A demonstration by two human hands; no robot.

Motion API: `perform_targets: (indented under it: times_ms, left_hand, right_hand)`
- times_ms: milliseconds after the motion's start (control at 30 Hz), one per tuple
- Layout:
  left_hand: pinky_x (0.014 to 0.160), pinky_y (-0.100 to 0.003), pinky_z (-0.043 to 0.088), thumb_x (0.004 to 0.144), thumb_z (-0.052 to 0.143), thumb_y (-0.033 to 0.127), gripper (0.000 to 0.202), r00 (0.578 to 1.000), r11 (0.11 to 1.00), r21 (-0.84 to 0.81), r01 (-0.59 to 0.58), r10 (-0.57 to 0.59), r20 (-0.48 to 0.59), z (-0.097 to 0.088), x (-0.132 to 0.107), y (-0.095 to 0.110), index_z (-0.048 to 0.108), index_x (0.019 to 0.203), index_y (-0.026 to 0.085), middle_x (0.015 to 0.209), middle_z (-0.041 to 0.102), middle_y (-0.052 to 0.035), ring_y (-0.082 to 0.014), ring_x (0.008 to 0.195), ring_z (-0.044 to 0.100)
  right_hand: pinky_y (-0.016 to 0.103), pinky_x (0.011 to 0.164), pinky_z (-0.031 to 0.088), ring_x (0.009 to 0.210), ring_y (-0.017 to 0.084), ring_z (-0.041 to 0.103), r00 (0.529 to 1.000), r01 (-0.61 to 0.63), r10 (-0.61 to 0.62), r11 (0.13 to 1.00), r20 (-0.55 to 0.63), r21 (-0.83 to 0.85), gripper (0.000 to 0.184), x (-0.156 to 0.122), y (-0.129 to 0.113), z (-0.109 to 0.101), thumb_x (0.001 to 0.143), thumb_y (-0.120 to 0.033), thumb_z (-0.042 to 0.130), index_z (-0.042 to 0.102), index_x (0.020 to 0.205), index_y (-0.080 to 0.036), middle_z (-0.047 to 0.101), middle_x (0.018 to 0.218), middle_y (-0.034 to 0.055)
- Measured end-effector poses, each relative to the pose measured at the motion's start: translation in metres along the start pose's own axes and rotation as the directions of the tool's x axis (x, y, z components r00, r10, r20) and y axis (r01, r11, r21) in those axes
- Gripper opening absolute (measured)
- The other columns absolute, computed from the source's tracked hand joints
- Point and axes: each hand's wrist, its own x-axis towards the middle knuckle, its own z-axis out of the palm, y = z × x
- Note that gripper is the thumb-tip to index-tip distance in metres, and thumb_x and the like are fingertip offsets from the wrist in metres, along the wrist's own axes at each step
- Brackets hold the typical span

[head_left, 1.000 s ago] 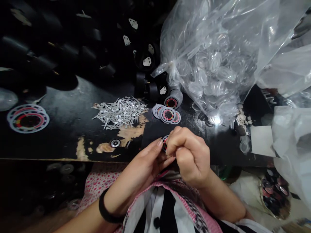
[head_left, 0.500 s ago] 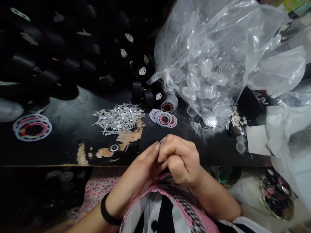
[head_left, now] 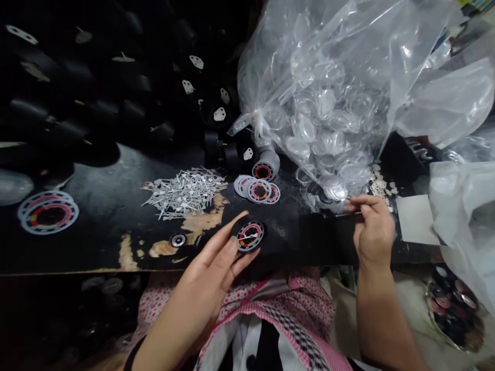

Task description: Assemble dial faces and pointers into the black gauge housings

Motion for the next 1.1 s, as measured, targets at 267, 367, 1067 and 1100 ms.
perform_targets:
  times_ms: [267, 367, 1067, 1100]
  left_hand:
    - [0.118, -0.045, 0.033, 0.091, 0.065, 0.041, 0.044, 0.972, 0.850, 0.481, -0.216, 0.235, 0.022, -0.009, -0.012, 0.013, 0.061, 0.135, 0.036, 0.150, 0.052, 0.0010, -0.0282, 0.143, 0.040]
    - [0.116, -0.034, 0.036, 0.091, 0.064, 0.043, 0.038, 0.964, 0.809, 0.542, -0.229, 0.264, 0.013, -0.010, -0.010, 0.014, 0.064, 0.129, 0.041, 0.146, 0.057, 0.0061, -0.0226, 0.141, 0.043]
    - [0.111, -0.039, 0.045, 0.085, 0.072, 0.044, 0.030, 0.994, 0.983, 0.174, -0.066, 0.081, -0.078, -0.019, 0.003, 0.002, 0.073, 0.114, 0.039, 0.134, 0.067, 0.0049, -0.0250, 0.134, 0.052]
    - [0.107, -0.038, 0.049, 0.084, 0.072, 0.044, 0.031, 0.996, 0.992, 0.100, -0.077, 0.081, -0.044, -0.016, 0.003, 0.002, 0.073, 0.114, 0.038, 0.131, 0.069, 0.0034, -0.0256, 0.131, 0.056]
  right_hand:
    - [0.035, 0.081, 0.043, 0.084, 0.017, 0.060, 0.708, 0.479, -0.379, 0.878, 0.596, -0.011, 0.011, -0.024, -0.101, 0.060, 0.094, -0.017, 0.057, 0.066, 0.101, -0.017, 0.068, 0.089, 0.0034]
    - [0.035, 0.076, 0.041, 0.083, 0.019, 0.059, 0.631, 0.550, -0.416, 0.835, 0.654, 0.001, 0.013, -0.023, -0.107, 0.083, 0.096, -0.018, 0.055, 0.066, 0.093, -0.013, 0.068, 0.086, 0.0062]
    - [0.028, 0.082, 0.050, 0.088, 0.015, 0.064, 0.801, 0.212, -0.135, 0.975, 0.583, -0.065, 0.010, 0.009, -0.078, 0.080, 0.095, -0.019, 0.059, 0.068, 0.100, -0.020, 0.070, 0.095, 0.0019]
    - [0.033, 0.086, 0.050, 0.095, 0.018, 0.064, 0.885, 0.202, -0.093, 0.959, 0.457, -0.197, 0.014, 0.018, -0.067, 0.078, 0.094, -0.019, 0.058, 0.067, 0.105, -0.021, 0.068, 0.103, 0.0046]
